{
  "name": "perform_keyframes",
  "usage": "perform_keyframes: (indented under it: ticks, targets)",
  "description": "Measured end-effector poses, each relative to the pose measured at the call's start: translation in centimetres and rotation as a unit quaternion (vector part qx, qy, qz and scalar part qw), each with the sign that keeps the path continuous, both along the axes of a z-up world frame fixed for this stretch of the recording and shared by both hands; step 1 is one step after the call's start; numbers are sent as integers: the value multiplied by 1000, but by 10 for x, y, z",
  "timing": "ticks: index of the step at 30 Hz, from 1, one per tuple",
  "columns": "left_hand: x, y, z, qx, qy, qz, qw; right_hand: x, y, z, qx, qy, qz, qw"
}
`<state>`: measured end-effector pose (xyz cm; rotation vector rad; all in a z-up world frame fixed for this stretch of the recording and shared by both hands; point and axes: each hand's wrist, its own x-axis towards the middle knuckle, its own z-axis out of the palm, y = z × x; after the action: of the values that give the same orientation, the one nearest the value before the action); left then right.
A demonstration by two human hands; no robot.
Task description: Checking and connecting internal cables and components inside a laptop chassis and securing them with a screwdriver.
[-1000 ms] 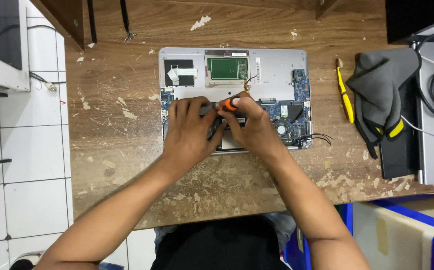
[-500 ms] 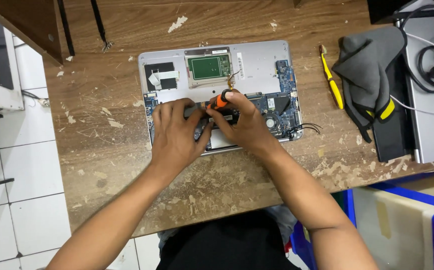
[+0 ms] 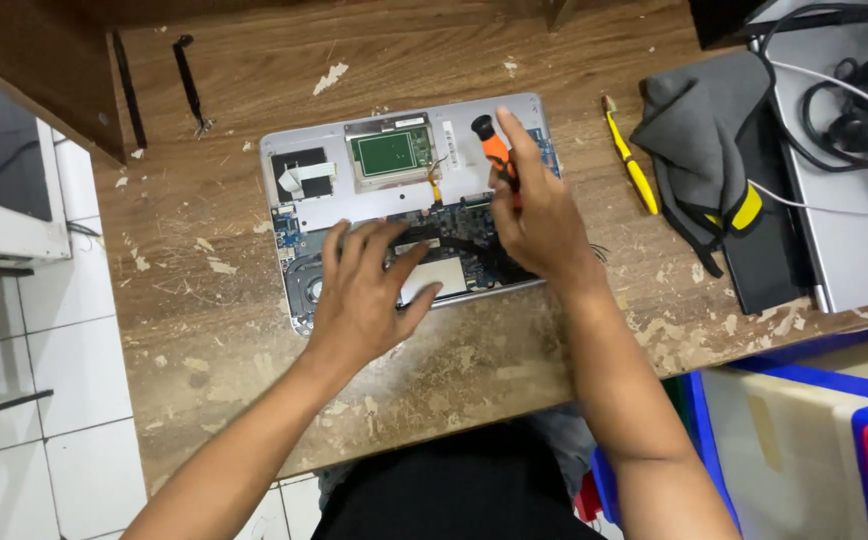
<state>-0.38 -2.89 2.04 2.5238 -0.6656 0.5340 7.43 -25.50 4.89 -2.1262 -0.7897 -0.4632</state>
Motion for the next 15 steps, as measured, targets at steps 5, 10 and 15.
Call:
perform_keyframes:
  ticks: [5, 10, 15]
  targets:
    - [-6, -14, -13, 36, 40, -54, 997, 15, -42, -32, -167, 50, -103, 979]
    - [-6, -16, -17, 32, 50, -71, 996, 14, -58, -40, -282, 149, -101, 942]
    - [-9, -11, -26, 40, 23, -56, 997, 20, -60, -41, -303, 159, -84, 936]
